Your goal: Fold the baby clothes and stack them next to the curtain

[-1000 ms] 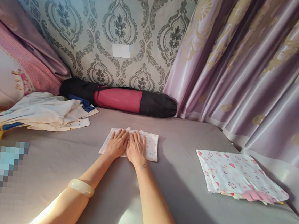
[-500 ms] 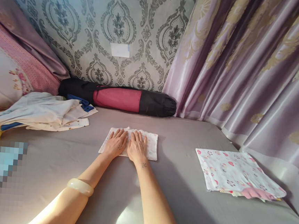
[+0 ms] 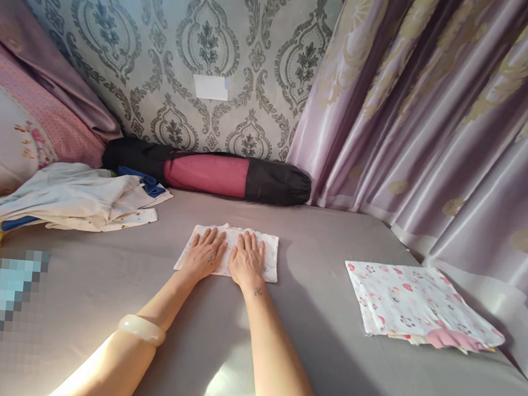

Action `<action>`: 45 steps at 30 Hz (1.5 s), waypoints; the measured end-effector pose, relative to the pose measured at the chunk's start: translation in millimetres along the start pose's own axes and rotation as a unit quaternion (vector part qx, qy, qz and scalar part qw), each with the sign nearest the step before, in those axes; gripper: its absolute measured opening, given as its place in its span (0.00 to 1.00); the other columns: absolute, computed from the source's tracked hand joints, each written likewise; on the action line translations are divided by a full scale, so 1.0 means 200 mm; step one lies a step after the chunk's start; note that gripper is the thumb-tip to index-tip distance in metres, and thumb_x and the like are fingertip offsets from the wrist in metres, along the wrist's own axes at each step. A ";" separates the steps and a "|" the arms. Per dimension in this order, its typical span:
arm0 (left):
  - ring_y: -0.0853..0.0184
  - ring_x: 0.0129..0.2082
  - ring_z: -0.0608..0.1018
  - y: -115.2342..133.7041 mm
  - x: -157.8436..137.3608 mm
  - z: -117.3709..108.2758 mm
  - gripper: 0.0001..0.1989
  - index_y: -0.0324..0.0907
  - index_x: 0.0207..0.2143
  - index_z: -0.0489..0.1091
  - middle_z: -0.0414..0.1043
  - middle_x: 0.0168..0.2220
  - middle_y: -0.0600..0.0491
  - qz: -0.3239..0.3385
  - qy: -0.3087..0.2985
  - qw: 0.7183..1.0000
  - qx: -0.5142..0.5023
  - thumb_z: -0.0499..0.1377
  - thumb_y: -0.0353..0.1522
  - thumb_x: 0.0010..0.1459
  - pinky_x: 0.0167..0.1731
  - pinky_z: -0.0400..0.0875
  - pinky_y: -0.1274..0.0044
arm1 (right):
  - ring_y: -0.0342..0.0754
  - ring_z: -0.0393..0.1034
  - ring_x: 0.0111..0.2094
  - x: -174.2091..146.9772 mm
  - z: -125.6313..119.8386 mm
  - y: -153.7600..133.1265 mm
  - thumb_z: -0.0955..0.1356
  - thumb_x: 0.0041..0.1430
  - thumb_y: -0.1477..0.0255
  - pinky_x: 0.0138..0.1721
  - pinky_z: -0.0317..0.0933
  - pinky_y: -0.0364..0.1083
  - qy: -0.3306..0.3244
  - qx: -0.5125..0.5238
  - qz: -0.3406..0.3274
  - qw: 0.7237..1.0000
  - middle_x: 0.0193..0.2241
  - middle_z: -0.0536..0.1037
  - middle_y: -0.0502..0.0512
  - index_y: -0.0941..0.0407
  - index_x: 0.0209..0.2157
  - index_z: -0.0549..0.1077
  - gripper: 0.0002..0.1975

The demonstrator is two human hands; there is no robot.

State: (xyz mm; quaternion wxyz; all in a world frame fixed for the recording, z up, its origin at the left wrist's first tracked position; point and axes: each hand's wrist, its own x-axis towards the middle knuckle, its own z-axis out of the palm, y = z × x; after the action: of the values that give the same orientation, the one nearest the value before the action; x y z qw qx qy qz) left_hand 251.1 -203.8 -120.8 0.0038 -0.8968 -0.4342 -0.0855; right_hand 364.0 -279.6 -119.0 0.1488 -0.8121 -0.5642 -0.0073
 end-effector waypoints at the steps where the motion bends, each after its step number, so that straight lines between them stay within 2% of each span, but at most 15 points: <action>1: 0.54 0.67 0.57 0.00 0.00 0.00 0.26 0.41 0.64 0.58 0.54 0.67 0.44 0.001 0.001 1.000 -0.002 0.40 0.39 0.69 0.63 0.51 0.58 | 0.53 0.43 0.68 0.00 0.00 0.00 0.53 0.69 0.68 0.66 0.36 0.58 -0.002 0.002 -0.001 1.000 0.67 0.55 0.58 0.59 0.65 0.58 0.26; 5: 0.55 0.65 0.60 -0.03 0.00 -0.01 0.26 0.39 0.63 0.60 0.58 0.65 0.42 -0.001 0.033 0.999 -0.008 0.40 0.38 0.69 0.62 0.54 0.60 | 0.53 0.43 0.68 0.01 -0.03 0.02 0.53 0.69 0.68 0.66 0.36 0.58 0.008 0.000 0.010 1.000 0.67 0.54 0.59 0.60 0.65 0.57 0.27; 9: 0.54 0.65 0.61 -0.07 0.00 -0.01 0.26 0.35 0.62 0.61 0.61 0.63 0.40 -0.031 0.069 0.997 -0.006 0.39 0.36 0.68 0.63 0.54 0.60 | 0.54 0.42 0.68 0.01 -0.04 0.05 0.53 0.69 0.68 0.67 0.34 0.58 0.019 -0.018 0.047 0.999 0.67 0.53 0.61 0.63 0.66 0.55 0.28; 14: 0.51 0.66 0.59 -0.09 0.00 0.01 0.28 0.31 0.63 0.60 0.58 0.64 0.38 -0.041 0.037 0.998 -0.003 0.40 0.37 0.68 0.62 0.54 0.57 | 0.53 0.43 0.68 -0.01 -0.02 0.06 0.52 0.69 0.67 0.66 0.37 0.56 0.005 -0.032 0.068 0.997 0.67 0.53 0.62 0.64 0.66 0.56 0.28; 24: 0.53 0.66 0.58 -0.09 -0.01 0.01 0.27 0.34 0.63 0.59 0.58 0.65 0.39 -0.046 0.023 0.999 -0.015 0.39 0.38 0.68 0.62 0.54 0.58 | 0.53 0.43 0.68 -0.01 -0.02 0.07 0.52 0.69 0.67 0.66 0.38 0.56 -0.005 -0.022 0.073 0.997 0.67 0.53 0.62 0.63 0.66 0.56 0.28; 32: 0.54 0.66 0.60 -0.13 -0.01 -0.02 0.27 0.34 0.61 0.62 0.60 0.64 0.39 -0.071 0.070 0.995 -0.004 0.38 0.37 0.68 0.63 0.52 0.58 | 0.55 0.42 0.69 -0.01 -0.07 0.12 0.51 0.69 0.65 0.66 0.35 0.58 0.011 -0.032 0.113 0.993 0.67 0.52 0.64 0.66 0.66 0.55 0.29; 36: 0.54 0.67 0.57 -0.16 -0.01 -0.02 0.28 0.33 0.63 0.59 0.57 0.65 0.40 -0.080 0.047 0.996 -0.009 0.38 0.37 0.68 0.64 0.51 0.58 | 0.56 0.41 0.69 -0.01 -0.08 0.18 0.51 0.69 0.64 0.66 0.34 0.59 0.004 -0.049 0.142 0.989 0.67 0.52 0.65 0.67 0.66 0.54 0.30; 41: 0.54 0.67 0.55 -0.18 0.00 0.01 0.30 0.31 0.66 0.54 0.49 0.68 0.41 -0.090 -0.026 0.995 -0.033 0.37 0.40 0.68 0.64 0.51 0.59 | 0.57 0.43 0.68 -0.02 -0.05 0.22 0.51 0.69 0.63 0.66 0.39 0.56 -0.009 -0.036 0.166 0.985 0.68 0.50 0.66 0.70 0.66 0.52 0.32; 45: 0.55 0.67 0.55 -0.18 0.00 0.01 0.31 0.32 0.66 0.53 0.48 0.68 0.41 -0.092 -0.031 0.995 -0.035 0.36 0.40 0.69 0.64 0.51 0.58 | 0.57 0.44 0.68 -0.02 -0.03 0.23 0.51 0.69 0.63 0.65 0.41 0.55 -0.004 -0.032 0.164 0.986 0.68 0.50 0.66 0.69 0.66 0.52 0.32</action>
State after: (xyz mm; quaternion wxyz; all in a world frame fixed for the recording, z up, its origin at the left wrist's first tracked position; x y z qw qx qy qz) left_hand 222.7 -180.9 -126.2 -0.0488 -0.8547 -0.5116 -0.0732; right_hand 405.4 -299.9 -124.5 0.1195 -0.8982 -0.4231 0.0026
